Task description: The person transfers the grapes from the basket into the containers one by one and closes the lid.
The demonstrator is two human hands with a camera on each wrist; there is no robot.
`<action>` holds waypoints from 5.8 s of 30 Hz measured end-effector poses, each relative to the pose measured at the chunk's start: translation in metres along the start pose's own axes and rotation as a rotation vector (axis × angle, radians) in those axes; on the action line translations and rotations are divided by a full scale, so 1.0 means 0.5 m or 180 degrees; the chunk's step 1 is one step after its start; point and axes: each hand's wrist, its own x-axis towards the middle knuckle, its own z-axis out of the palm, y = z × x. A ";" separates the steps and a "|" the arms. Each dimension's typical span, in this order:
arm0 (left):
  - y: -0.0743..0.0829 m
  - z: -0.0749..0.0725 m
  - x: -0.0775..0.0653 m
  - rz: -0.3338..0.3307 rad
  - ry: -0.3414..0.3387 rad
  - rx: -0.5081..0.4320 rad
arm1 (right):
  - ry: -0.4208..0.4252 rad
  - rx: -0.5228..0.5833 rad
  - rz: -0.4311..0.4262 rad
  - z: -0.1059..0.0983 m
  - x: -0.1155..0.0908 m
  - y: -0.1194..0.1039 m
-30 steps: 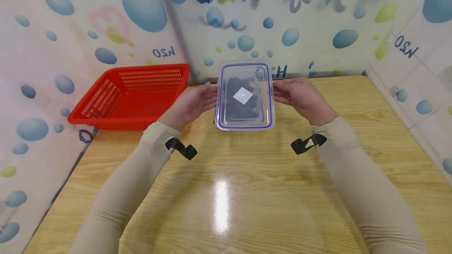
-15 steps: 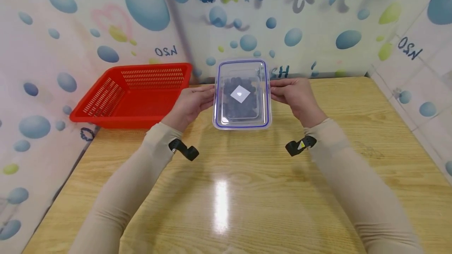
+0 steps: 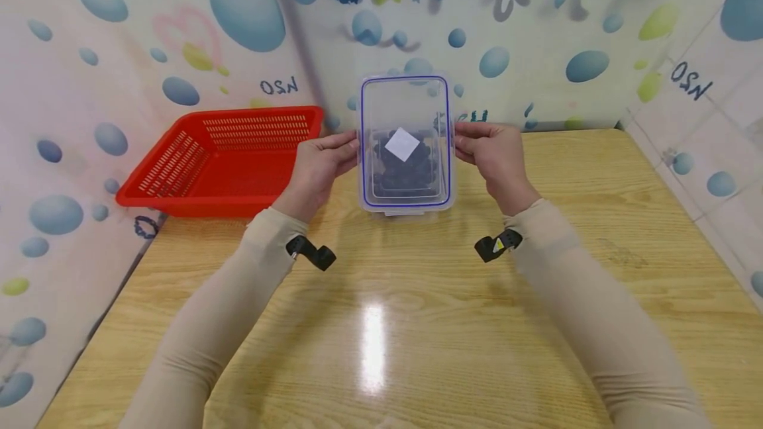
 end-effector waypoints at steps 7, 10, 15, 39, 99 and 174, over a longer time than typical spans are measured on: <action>0.002 0.007 -0.001 0.0717 0.0049 -0.0013 | 0.0056 0.0441 -0.0226 0.012 -0.004 -0.016; 0.002 0.011 0.001 0.1078 0.0058 -0.0079 | 0.0063 0.0550 -0.0360 0.020 -0.006 -0.022; -0.003 0.013 0.003 0.1490 0.0099 -0.0036 | 0.0206 0.0658 -0.0584 0.033 -0.007 -0.021; -0.015 0.005 0.022 0.2314 -0.0108 -0.0272 | 0.0536 0.0201 -0.2254 0.057 0.006 0.012; -0.089 0.001 0.045 0.0648 -0.0045 0.0331 | -0.0040 0.0457 0.0170 0.039 0.040 0.070; -0.122 0.013 0.114 0.0314 -0.0270 0.1845 | -0.0096 -0.1015 0.0860 0.043 0.115 0.135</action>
